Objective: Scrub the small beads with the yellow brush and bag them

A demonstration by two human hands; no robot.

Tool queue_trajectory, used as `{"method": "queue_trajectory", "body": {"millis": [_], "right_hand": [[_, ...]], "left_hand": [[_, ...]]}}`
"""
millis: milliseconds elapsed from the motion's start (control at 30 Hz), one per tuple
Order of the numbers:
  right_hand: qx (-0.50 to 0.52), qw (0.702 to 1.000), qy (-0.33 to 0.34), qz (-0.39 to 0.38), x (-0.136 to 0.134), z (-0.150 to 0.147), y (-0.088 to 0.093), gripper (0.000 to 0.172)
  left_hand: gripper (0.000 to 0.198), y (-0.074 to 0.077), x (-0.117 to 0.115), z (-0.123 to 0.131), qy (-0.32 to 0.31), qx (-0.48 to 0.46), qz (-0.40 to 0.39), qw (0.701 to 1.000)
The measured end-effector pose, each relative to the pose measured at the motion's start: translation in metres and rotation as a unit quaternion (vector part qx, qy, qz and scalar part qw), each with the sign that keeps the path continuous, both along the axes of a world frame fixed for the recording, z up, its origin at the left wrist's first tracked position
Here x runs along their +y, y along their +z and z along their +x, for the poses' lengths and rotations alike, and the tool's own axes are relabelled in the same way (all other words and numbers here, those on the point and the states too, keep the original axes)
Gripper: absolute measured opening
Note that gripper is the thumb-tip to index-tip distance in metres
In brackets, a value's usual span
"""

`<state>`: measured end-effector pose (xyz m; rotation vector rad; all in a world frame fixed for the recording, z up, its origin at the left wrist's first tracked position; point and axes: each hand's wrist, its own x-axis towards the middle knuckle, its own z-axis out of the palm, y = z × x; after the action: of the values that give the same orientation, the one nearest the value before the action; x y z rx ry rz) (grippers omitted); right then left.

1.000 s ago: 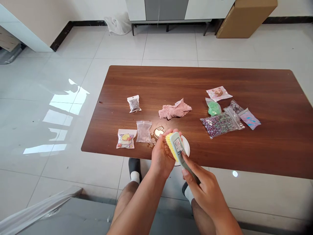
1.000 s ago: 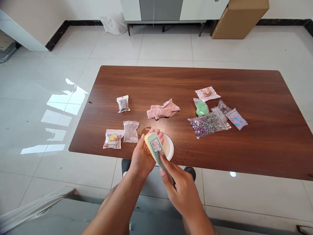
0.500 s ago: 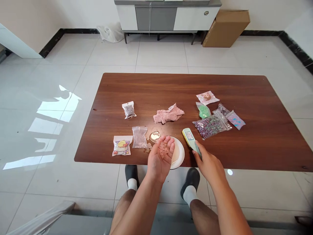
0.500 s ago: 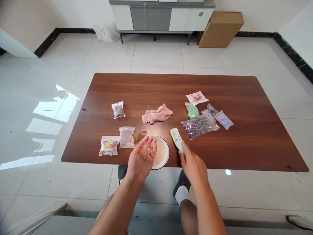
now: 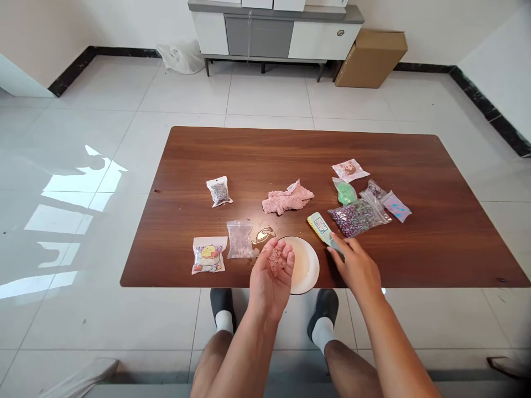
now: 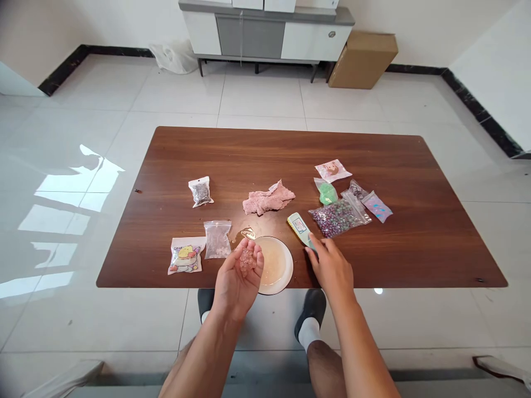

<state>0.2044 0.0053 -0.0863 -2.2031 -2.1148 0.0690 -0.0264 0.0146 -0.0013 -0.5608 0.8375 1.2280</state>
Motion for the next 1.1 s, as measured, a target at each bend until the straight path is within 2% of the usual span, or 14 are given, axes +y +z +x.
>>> {"method": "queue_trajectory", "body": {"millis": [167, 267, 367, 467, 533, 633, 667, 767, 900, 933, 1000, 1033, 1067, 1100], "right_hand": [[0.019, 0.999, -0.004, 0.026, 0.022, 0.003, 0.015, 0.035], [0.043, 0.997, -0.009, 0.061, 0.051, -0.014, 0.030, 0.042], [0.102, 0.991, 0.079, 0.033, 0.092, -0.049, 0.041, 0.043], [0.169, 0.974, 0.148, -0.005, 0.132, -0.083, 0.038, 0.047], [0.220, 0.965, 0.145, -0.014, 0.151, -0.094, 0.032, 0.036], [0.303, 0.950, 0.080, 0.007, 0.159, -0.091, 0.029, 0.008], [0.333, 0.941, 0.044, 0.027, 0.154, -0.085, 0.031, 0.003], [0.431, 0.894, -0.070, 0.101, 0.119, -0.068, 0.048, 0.016], [0.550, 0.810, -0.153, 0.131, 0.040, -0.063, 0.080, 0.032], [0.588, 0.780, -0.169, 0.131, 0.021, -0.066, 0.086, 0.034], [0.746, 0.618, -0.220, 0.116, -0.011, -0.074, 0.093, 0.040], [0.774, 0.582, -0.220, 0.121, -0.023, -0.077, 0.094, 0.041], [0.777, 0.579, -0.202, 0.145, -0.033, -0.080, 0.093, 0.041], [0.757, 0.610, -0.162, 0.170, -0.041, -0.083, 0.091, 0.039]], "left_hand": [[0.010, -0.002, 0.000, -0.004, 0.007, -0.018, -0.002, 1.000], [0.011, -0.001, 0.001, -0.004, 0.020, -0.020, -0.012, 1.000], [0.011, 0.002, 0.001, -0.003, 0.021, -0.023, -0.016, 0.999], [0.012, 0.004, 0.001, -0.002, 0.014, -0.024, -0.012, 1.000], [0.012, 0.003, 0.000, -0.002, 0.015, -0.022, -0.009, 1.000], [0.012, -0.001, 0.000, -0.002, 0.021, -0.021, -0.006, 1.000], [0.012, -0.002, 0.000, -0.001, 0.021, -0.020, -0.003, 1.000], [0.012, -0.004, -0.001, 0.002, 0.007, -0.021, 0.021, 1.000], [0.019, -0.003, -0.005, 0.013, -0.011, -0.013, 0.063, 0.998], [0.020, -0.002, -0.007, 0.015, -0.016, -0.009, 0.074, 0.997], [0.023, 0.000, -0.011, 0.020, -0.028, -0.003, 0.097, 0.995], [0.025, 0.000, -0.014, 0.022, -0.036, -0.002, 0.108, 0.993], [0.027, 0.000, -0.017, 0.024, -0.046, -0.002, 0.120, 0.992], [0.029, 0.000, -0.020, 0.026, -0.056, 0.000, 0.130, 0.990]]}}
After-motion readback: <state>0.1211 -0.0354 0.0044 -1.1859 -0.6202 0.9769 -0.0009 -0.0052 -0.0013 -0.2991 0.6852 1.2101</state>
